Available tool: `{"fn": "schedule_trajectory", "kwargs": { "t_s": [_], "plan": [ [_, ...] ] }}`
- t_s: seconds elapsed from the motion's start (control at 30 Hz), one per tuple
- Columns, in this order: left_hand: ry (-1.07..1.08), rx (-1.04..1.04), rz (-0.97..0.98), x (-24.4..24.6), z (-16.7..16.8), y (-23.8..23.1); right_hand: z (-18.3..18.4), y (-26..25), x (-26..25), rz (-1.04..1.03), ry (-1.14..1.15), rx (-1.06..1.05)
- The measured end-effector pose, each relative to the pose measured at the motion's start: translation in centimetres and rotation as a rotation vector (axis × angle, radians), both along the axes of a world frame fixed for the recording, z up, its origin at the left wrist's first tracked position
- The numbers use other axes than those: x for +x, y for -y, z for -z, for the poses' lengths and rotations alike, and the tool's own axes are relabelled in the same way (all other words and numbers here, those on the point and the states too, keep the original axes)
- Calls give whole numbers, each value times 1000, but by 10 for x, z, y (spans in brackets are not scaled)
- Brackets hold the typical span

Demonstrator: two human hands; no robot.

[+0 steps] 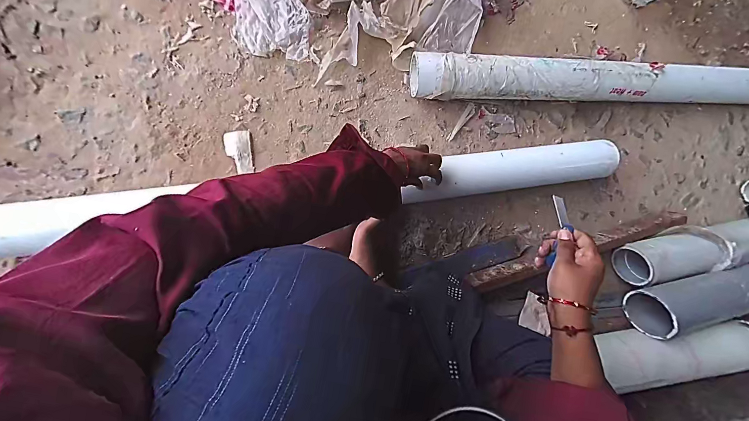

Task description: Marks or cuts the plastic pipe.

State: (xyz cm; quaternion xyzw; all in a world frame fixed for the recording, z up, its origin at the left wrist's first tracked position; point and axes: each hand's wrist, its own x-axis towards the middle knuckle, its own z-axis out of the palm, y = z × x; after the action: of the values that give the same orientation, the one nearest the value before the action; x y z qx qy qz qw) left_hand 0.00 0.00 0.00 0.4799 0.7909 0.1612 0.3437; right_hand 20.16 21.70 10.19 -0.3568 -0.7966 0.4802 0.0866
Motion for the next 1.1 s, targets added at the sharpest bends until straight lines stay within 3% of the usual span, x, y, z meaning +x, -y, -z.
{"fn": "schedule_trajectory", "kwargs": {
  "t_s": [0.1, 0.2, 0.3, 0.37, 0.47, 0.57, 0.67, 0.8, 0.93, 1.1],
  "plan": [
    [-15, 252, -71, 0, 27, 12, 22, -8, 2, 163, 63, -100],
    [-80, 392, -92, 1, 44, 23, 30, 4, -17, -19, 92, -94],
    [-27, 139, -115, 1, 16, 14, 39, 10, -34, -234, 80, 32],
    [-56, 132, -107, 0, 19, 9, 48, 10, -35, -290, 101, 74],
    [-113, 147, -85, 0, 23, 2, 55, 5, -31, -264, 138, 3],
    [-181, 14, -33, 4, 8, -8, 55, 0, -33, -214, 103, -44],
    [-266, 177, 3, 7, 20, 2, 55, 0, -33, -226, 96, -27],
    [-260, 165, 17, 7, 22, 30, 55, 1, -34, -227, 103, -29],
    [-162, -5, -182, 10, 16, 65, 53, 2, -36, -247, 104, -27],
    [-143, 45, -291, 17, 13, 70, 53, 7, -34, -265, 104, -18]
  ]
}}
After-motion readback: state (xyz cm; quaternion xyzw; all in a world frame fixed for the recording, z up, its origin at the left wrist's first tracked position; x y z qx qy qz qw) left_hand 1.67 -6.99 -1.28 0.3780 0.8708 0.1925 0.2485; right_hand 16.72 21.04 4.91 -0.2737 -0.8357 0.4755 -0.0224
